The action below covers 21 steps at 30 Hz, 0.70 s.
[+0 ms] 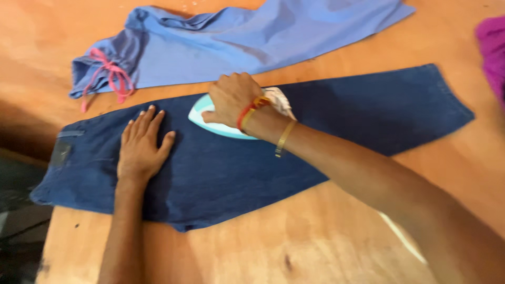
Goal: The person irons a pair of dark blue jeans laid flat on a wooden table. They smooth the fabric with one hand while moving a light blue iron back and forth with the other. The person flips the jeans to iron the other side and continues until the garment appears smooth.
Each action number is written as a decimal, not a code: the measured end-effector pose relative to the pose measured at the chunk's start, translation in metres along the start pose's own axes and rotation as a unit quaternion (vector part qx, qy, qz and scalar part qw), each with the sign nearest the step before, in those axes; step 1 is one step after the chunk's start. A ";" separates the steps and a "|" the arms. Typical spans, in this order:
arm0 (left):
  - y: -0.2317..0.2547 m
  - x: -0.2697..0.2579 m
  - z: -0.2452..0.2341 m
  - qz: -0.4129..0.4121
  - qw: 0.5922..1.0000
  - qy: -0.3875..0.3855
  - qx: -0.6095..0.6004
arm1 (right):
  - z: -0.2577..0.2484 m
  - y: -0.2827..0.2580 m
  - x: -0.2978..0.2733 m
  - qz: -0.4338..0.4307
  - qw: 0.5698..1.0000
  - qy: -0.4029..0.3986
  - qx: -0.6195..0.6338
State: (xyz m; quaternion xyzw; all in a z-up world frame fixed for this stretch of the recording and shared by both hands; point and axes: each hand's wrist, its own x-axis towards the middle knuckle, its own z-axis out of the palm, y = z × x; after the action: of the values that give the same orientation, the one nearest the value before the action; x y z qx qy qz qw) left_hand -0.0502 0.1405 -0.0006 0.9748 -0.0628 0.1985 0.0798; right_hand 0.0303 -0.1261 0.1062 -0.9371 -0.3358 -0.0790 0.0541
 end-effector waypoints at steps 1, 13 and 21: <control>0.000 0.000 0.000 -0.007 1.000 0.001 0.003 | 0.004 -0.012 0.013 0.000 1.000 0.002 0.006; -0.015 0.002 0.011 -0.035 0.999 -0.027 0.004 | 0.021 -0.034 0.030 -0.050 0.995 0.072 0.043; -0.015 0.001 0.010 -0.031 0.999 -0.023 0.011 | -0.015 0.140 -0.100 -0.040 0.998 0.046 -0.027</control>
State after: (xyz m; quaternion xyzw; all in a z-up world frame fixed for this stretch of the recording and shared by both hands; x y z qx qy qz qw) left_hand -0.0435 0.1531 -0.0114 0.9814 -0.0317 0.1743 0.0734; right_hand 0.0420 -0.2978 0.0956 -0.9193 -0.3681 -0.1334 0.0410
